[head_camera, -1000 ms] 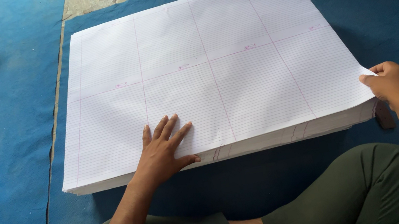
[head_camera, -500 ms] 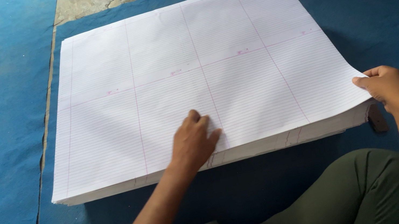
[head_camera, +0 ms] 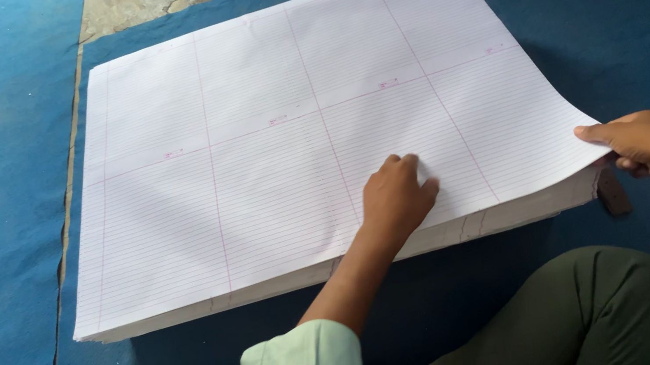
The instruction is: The person folds a stack of lined paper sheets in half and presses the crease with a wooden block. The person repeats this process for multiple sheets, separating folded sheets to the side.
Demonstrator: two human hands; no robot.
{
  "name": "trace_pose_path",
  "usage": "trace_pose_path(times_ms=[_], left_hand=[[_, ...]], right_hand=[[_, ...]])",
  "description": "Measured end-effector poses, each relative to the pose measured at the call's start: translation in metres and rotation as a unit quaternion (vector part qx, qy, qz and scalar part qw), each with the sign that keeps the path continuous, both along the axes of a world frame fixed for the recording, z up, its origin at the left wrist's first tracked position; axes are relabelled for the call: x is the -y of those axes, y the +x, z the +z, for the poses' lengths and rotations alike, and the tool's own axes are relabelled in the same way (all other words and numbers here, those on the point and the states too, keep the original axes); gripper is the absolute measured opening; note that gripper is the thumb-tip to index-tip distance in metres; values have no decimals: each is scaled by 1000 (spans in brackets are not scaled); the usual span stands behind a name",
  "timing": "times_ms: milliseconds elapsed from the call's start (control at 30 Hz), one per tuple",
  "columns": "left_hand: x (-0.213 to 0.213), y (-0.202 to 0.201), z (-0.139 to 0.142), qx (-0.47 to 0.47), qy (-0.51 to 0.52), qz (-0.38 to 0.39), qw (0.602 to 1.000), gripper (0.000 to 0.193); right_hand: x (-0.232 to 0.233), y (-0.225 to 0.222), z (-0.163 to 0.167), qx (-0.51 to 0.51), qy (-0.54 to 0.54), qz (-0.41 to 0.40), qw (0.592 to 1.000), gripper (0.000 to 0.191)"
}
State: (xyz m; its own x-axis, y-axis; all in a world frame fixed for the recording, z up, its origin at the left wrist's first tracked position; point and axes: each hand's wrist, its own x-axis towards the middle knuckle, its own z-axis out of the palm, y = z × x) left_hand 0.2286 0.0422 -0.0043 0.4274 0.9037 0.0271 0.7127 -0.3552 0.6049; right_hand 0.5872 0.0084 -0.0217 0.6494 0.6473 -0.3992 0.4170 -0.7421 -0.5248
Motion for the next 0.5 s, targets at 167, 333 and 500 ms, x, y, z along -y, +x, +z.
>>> trace_pose_path(times_ms=[167, 333, 500], left_hand=[[-15, 48, -3, 157, -142, 39, 977, 51], [-23, 93, -10, 326, -296, 19, 898, 61], [-25, 137, -25, 438, -374, 3, 817, 73]], right_hand=[[6, 0, 28, -104, -19, 0, 994, 42], [11, 1, 46, -148, -48, 33, 987, 36], [9, 18, 52, -172, -72, 73, 980, 37]])
